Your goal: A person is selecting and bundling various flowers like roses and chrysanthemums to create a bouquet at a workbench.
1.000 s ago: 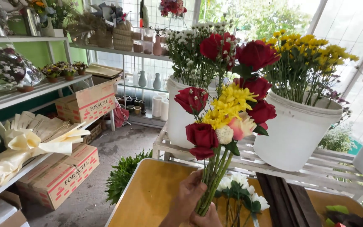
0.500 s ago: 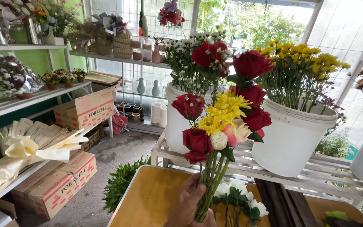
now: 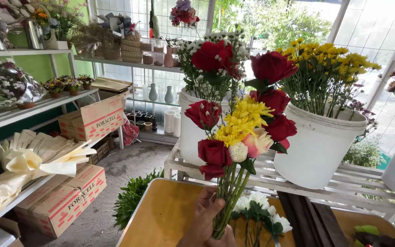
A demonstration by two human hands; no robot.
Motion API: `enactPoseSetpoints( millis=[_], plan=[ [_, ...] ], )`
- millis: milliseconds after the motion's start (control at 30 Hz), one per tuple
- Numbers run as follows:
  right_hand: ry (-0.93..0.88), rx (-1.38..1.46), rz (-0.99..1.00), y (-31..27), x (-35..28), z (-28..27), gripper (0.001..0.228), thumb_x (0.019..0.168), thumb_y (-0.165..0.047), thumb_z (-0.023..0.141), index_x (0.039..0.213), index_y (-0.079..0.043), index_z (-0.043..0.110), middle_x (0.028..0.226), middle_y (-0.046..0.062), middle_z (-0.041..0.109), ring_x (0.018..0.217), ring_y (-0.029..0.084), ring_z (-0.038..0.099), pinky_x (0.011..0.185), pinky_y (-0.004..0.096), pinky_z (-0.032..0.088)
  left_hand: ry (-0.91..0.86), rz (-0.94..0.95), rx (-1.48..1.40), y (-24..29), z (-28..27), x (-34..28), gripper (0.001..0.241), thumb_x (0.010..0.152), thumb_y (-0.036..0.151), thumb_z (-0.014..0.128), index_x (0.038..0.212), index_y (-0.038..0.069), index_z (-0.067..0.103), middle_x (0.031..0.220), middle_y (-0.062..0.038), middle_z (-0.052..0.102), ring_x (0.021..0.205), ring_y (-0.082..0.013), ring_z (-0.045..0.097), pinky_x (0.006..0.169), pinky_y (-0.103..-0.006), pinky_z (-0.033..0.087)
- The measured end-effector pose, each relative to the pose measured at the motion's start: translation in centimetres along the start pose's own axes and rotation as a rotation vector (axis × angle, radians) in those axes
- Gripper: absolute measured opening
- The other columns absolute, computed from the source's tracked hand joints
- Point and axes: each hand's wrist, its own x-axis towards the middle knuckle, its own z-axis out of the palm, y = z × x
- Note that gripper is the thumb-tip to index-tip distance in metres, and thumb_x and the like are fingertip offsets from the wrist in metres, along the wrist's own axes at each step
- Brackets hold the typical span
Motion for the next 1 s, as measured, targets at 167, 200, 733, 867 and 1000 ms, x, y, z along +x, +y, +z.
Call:
enactPoseSetpoints(
  millis=[167,200,733,867,1000],
  plan=[
    [0.031,-0.219,-0.043,-19.8,-3.9,8.2,0.032,0.077,-0.001,0.085,0.063,-0.007,0.056,0.050,0.006,0.051,0.053,0.013,0.049,0.051,0.042,0.034,-0.022,-0.143,-0.083,1.4,0.4,-0.4,0.031,0.086,0.008,0.082,0.107,0.010,0.058,0.099,-0.015,0.074,0.078,-0.0230,0.072,0.064,-0.0311,0.061],
    [0.034,-0.216,-0.036,-20.2,-3.6,8.4,0.032,0.077,-0.001,0.085,0.063,-0.007,0.056,0.050,0.006,0.051,0.053,0.013,0.049,0.051,0.042,0.034,-0.017,-0.148,-0.082,1.6,0.2,0.0,0.031,0.086,0.008,0.082,0.107,0.010,0.058,0.099,-0.015,0.074,0.078,-0.0230,0.072,0.064,-0.0311,0.061],
    [-0.153,-0.276,-0.153,-25.1,-7.2,11.9,0.008,0.080,-0.004,0.073,0.072,-0.002,0.072,0.058,0.009,0.065,0.053,0.016,0.061,0.049,0.034,0.049,-0.324,-0.099,0.472,3.1,-0.5,-2.4,0.073,0.100,0.017,0.063,0.153,0.009,0.013,0.109,-0.016,0.071,0.093,-0.0221,0.070,0.086,-0.0355,0.060],
    [-0.166,-0.278,-0.161,-24.8,-6.9,11.8,0.017,0.084,-0.008,0.072,0.068,-0.004,0.070,0.054,0.008,0.063,0.049,0.016,0.057,0.047,0.035,0.047,-0.251,-0.180,0.532,3.6,0.1,-1.9,0.031,0.094,0.031,0.071,0.115,0.008,0.064,0.101,-0.007,0.077,0.100,-0.0193,0.075,0.099,-0.0362,0.060],
    [-0.070,-0.297,-0.149,-24.1,-6.2,11.5,0.012,0.072,-0.004,0.071,0.061,-0.003,0.067,0.050,0.006,0.060,0.046,0.016,0.054,0.044,0.034,0.042,-0.313,-0.208,0.393,3.2,-0.5,-1.8,0.030,0.098,0.022,0.070,0.120,0.005,0.059,0.095,-0.010,0.075,0.088,-0.0218,0.076,0.084,-0.0361,0.067]
  ],
)
